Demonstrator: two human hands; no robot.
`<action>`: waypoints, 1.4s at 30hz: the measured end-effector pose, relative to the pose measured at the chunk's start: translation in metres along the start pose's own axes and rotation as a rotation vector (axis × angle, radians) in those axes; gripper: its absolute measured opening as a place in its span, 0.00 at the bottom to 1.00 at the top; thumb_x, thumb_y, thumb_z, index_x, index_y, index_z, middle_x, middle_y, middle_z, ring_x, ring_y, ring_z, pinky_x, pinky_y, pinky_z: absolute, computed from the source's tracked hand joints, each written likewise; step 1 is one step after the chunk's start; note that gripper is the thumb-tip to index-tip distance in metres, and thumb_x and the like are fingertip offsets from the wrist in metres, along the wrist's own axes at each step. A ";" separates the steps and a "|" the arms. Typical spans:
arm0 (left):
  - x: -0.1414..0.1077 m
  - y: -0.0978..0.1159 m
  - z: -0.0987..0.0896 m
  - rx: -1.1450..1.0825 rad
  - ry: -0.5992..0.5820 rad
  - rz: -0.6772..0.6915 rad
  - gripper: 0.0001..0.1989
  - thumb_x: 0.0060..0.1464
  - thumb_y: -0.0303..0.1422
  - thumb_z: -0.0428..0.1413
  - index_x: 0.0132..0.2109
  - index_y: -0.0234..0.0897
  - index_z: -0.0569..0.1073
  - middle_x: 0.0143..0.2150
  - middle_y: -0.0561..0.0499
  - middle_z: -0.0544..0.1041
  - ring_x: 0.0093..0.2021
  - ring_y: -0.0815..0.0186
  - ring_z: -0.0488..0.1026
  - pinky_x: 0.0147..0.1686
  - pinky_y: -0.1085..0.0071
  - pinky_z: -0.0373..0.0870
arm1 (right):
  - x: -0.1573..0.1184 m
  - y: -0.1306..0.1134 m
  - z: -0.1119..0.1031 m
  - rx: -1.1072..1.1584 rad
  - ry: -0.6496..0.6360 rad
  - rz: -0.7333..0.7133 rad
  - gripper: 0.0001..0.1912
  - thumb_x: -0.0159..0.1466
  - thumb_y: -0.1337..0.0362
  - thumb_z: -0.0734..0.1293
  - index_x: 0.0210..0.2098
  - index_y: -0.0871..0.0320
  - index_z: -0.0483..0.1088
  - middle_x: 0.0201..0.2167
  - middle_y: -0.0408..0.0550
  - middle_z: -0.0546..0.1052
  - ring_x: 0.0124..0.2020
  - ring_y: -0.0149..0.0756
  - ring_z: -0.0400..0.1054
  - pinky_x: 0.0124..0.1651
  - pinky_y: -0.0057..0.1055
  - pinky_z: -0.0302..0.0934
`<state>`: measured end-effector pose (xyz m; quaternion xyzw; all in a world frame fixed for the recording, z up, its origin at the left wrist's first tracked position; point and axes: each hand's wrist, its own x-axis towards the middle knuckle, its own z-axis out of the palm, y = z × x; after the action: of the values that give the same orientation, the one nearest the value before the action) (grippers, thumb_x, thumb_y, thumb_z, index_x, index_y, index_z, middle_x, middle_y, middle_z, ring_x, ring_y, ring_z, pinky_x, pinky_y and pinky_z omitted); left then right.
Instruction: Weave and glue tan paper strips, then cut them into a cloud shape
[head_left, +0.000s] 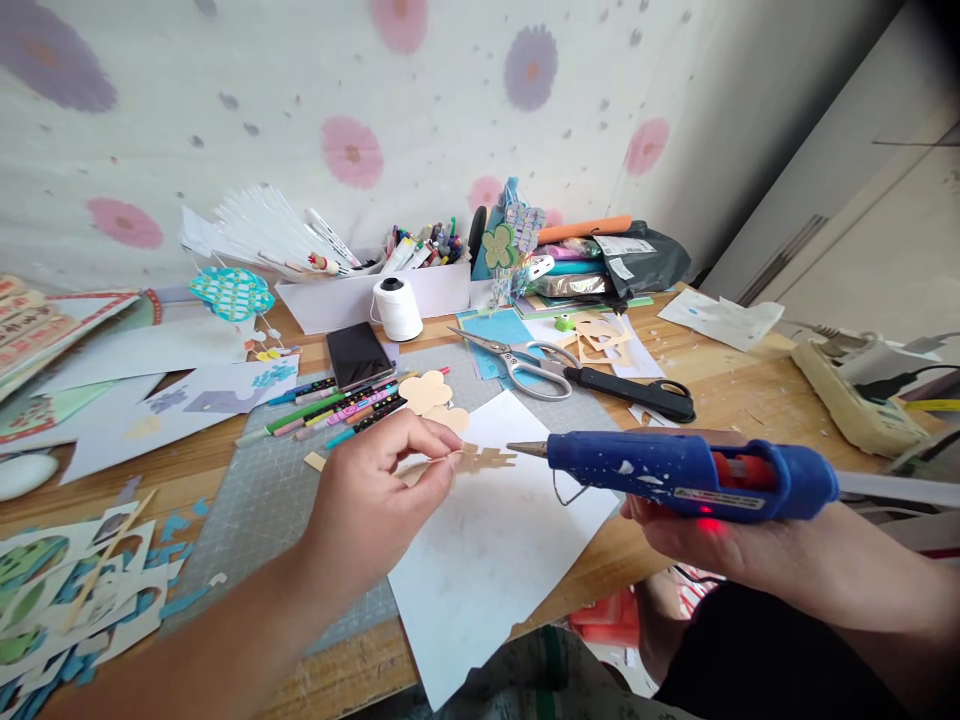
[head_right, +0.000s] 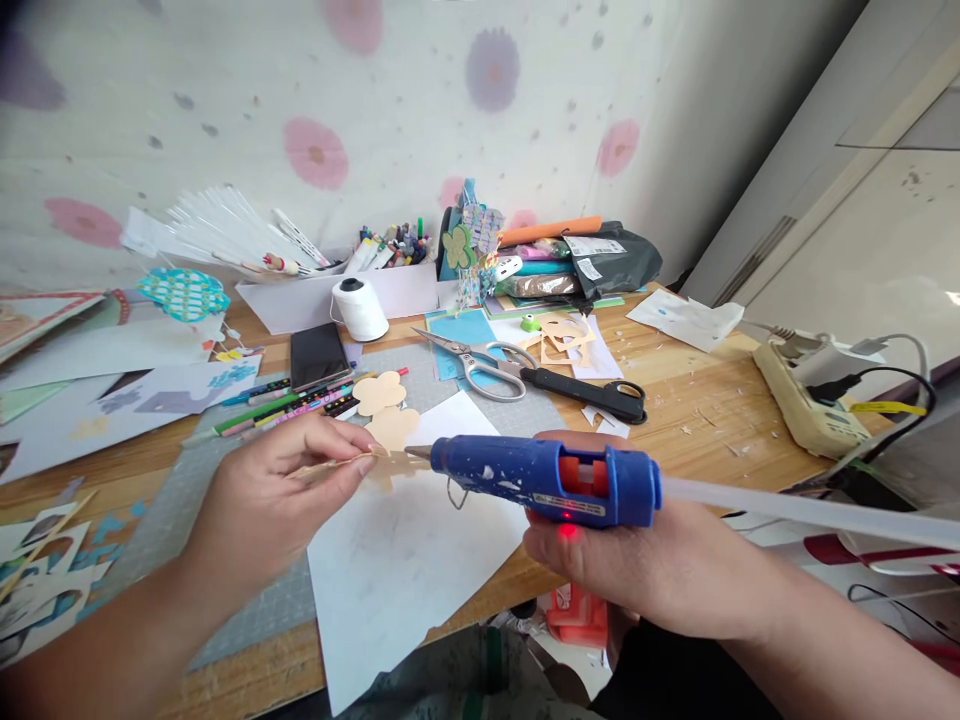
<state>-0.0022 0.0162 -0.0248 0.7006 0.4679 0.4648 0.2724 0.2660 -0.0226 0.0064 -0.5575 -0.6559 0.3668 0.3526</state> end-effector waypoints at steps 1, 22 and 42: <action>0.001 0.001 0.001 -0.037 0.006 -0.084 0.07 0.49 0.27 0.59 0.26 0.41 0.70 0.30 0.53 0.78 0.36 0.63 0.78 0.36 0.68 0.75 | 0.001 -0.002 0.000 -0.005 -0.067 -0.007 0.02 0.51 0.65 0.71 0.26 0.52 0.74 0.22 0.44 0.78 0.19 0.38 0.70 0.21 0.30 0.68; 0.001 0.010 0.001 -0.023 0.014 -0.175 0.06 0.48 0.30 0.59 0.26 0.42 0.71 0.31 0.54 0.78 0.35 0.66 0.77 0.35 0.73 0.74 | 0.009 -0.013 0.011 -0.225 -0.301 -0.191 0.07 0.55 0.70 0.64 0.25 0.54 0.60 0.24 0.39 0.66 0.23 0.30 0.61 0.26 0.28 0.55; -0.006 0.011 -0.001 -0.019 0.033 0.006 0.07 0.52 0.27 0.58 0.29 0.45 0.71 0.34 0.54 0.79 0.39 0.64 0.78 0.38 0.70 0.74 | 0.002 -0.001 0.008 -0.465 -0.316 -0.393 0.07 0.55 0.66 0.67 0.31 0.56 0.63 0.28 0.42 0.64 0.25 0.33 0.58 0.27 0.31 0.51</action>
<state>0.0007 0.0062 -0.0176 0.6915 0.4660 0.4816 0.2697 0.2579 -0.0211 0.0038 -0.4224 -0.8633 0.2143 0.1741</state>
